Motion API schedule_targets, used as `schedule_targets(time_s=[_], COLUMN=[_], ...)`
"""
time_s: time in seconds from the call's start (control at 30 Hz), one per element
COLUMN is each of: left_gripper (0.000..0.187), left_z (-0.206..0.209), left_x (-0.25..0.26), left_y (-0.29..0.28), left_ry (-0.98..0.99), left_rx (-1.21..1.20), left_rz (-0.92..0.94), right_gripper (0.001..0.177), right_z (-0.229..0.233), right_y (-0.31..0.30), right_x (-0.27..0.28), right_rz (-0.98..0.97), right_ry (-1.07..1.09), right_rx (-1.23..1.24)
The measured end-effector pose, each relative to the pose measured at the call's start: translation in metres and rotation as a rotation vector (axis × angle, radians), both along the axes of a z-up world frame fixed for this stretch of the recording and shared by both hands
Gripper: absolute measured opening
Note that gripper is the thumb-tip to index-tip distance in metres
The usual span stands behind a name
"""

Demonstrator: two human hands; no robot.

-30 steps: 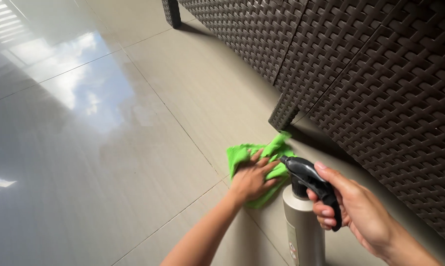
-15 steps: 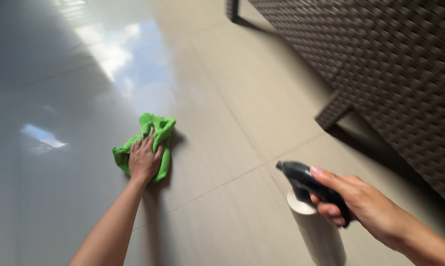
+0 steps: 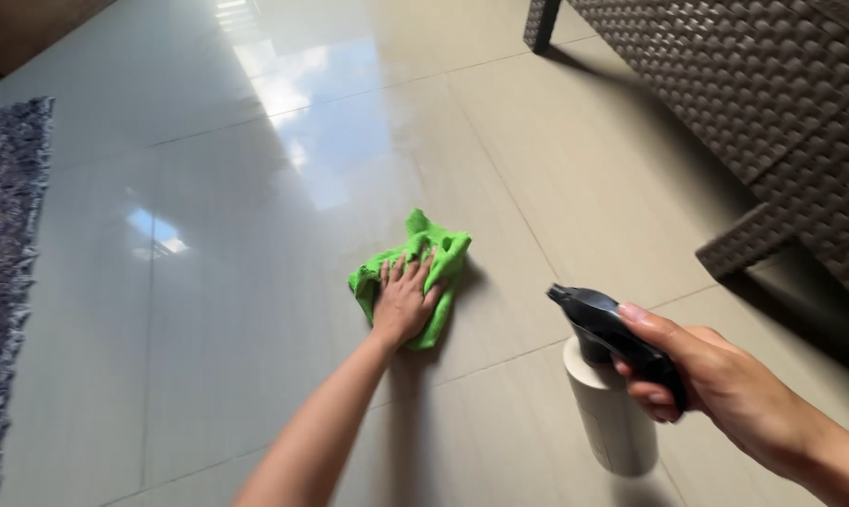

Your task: Wiping the floor near a doorway with a spray bottle and a microfiber cloth.

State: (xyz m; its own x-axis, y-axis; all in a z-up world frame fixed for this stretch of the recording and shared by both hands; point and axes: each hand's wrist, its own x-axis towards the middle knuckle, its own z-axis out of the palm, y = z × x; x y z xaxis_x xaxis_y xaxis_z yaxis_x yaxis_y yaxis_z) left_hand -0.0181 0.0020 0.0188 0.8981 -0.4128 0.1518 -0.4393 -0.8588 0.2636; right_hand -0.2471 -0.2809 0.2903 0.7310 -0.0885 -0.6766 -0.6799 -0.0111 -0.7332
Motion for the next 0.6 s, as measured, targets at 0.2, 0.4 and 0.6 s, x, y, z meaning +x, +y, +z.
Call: schedule_targets(time_s=[0.2,0.4,0.6], left_gripper=[0.074,0.073,0.071], left_z=[0.046,0.012,0.003], left_x=[0.005,0.015,0.023], left_y=[0.077,0.160,0.232], left_ry=[0.351,0.425,0.257], left_rx=[0.018,0.070,0.024], left_rz=[-0.213,-0.136,0.002], right_gripper=[0.061,0.060,0.062], right_z=[0.033,0.037,0.035], right_y=[0.098,0.183,0.236], right_x=[0.070,0.106,0.112], right_rz=[0.189,0.300,0.328], right_ry=[-0.106,-0.157,-0.172], right_rx=[-0.075,-0.098,-0.134])
